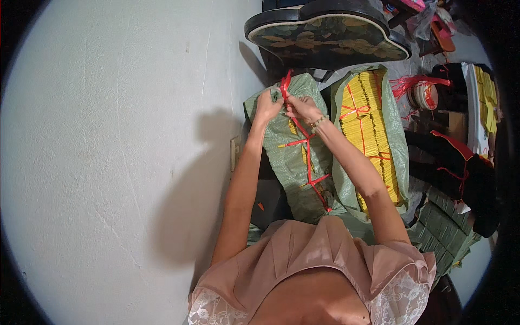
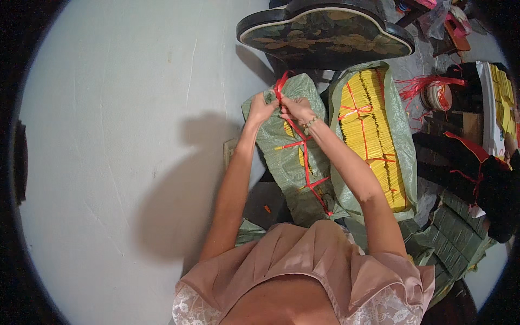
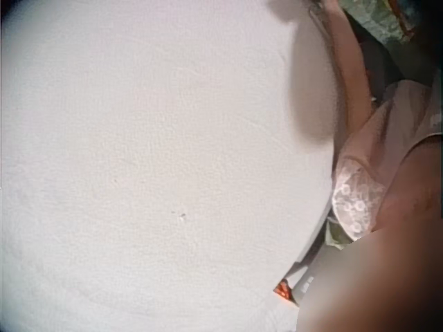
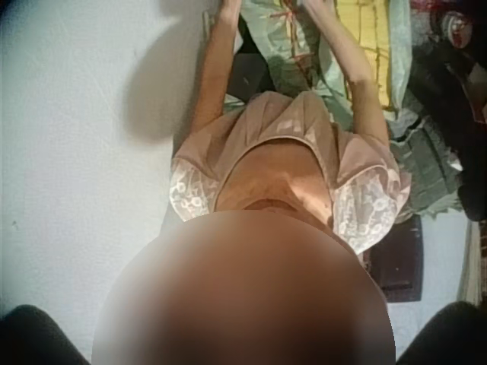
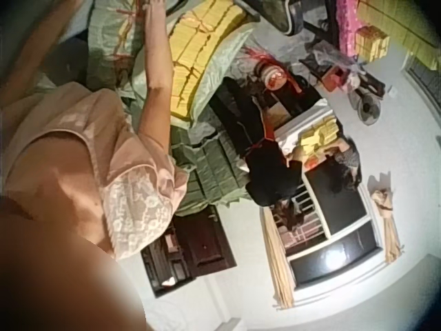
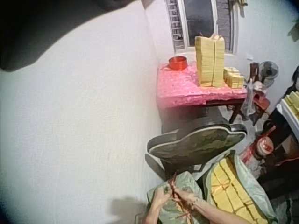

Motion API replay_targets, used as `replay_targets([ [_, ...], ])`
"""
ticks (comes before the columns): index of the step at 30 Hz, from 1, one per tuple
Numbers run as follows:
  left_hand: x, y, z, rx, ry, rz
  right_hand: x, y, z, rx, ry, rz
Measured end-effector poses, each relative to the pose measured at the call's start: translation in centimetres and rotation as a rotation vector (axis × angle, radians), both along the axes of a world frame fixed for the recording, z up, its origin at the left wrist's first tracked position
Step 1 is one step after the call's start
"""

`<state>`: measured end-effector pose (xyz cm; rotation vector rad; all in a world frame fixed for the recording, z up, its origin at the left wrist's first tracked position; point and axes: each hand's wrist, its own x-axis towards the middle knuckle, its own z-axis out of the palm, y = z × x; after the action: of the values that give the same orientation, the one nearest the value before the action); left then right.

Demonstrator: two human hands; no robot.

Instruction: The recorder is bundling stacks of yellow paper using red plastic straps.

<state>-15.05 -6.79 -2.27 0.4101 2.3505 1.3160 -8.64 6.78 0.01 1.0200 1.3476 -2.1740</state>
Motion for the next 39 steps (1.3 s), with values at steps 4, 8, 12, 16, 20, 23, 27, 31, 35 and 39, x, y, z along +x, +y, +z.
replay_targets([
  [4, 1.7, 0.3, 1.6, 0.073, 0.141, 0.104, 0.7, -1.4, -0.1, 0.049, 0.008, -0.153],
  [8, 1.0, 0.2, 3.0, -0.045, 0.173, -0.041, 1.1, -2.2, 0.1, 0.036, 0.097, -0.288],
  [12, 0.3, -0.1, 2.6, 0.053, 0.207, -0.105, 1.7, -2.2, -0.7, -0.026, 0.117, -0.342],
  [16, 0.2, -0.5, 4.3, 0.086, -0.012, -0.124, 1.7, -0.1, 0.6, -0.153, 0.062, -0.161],
  [20, 0.3, -0.8, 2.9, 0.119, -0.007, -0.072, -0.2, 1.3, 1.7, -0.063, -0.049, 0.098],
  [23, 0.4, -0.4, 2.9, 0.141, 0.117, -0.09, -1.5, 2.2, 1.1, -0.012, -0.094, 0.209],
  [27, 0.4, -0.3, 3.0, 0.08, 0.225, -0.132, -1.9, 2.5, 0.7, -0.055, -0.115, 0.246],
  [31, 0.4, -0.2, 3.5, 0.128, 0.252, -0.165, -1.7, 2.2, 0.7, -0.124, -0.152, 0.14],
  [35, 1.0, -0.1, 4.0, 0.108, 0.221, -0.122, -0.9, 1.4, 0.3, -0.135, -0.113, 0.052],
  [39, 2.3, 0.7, 3.8, 0.197, 0.203, 0.05, 0.3, 0.2, -0.2, -0.087, -0.015, -0.081],
])
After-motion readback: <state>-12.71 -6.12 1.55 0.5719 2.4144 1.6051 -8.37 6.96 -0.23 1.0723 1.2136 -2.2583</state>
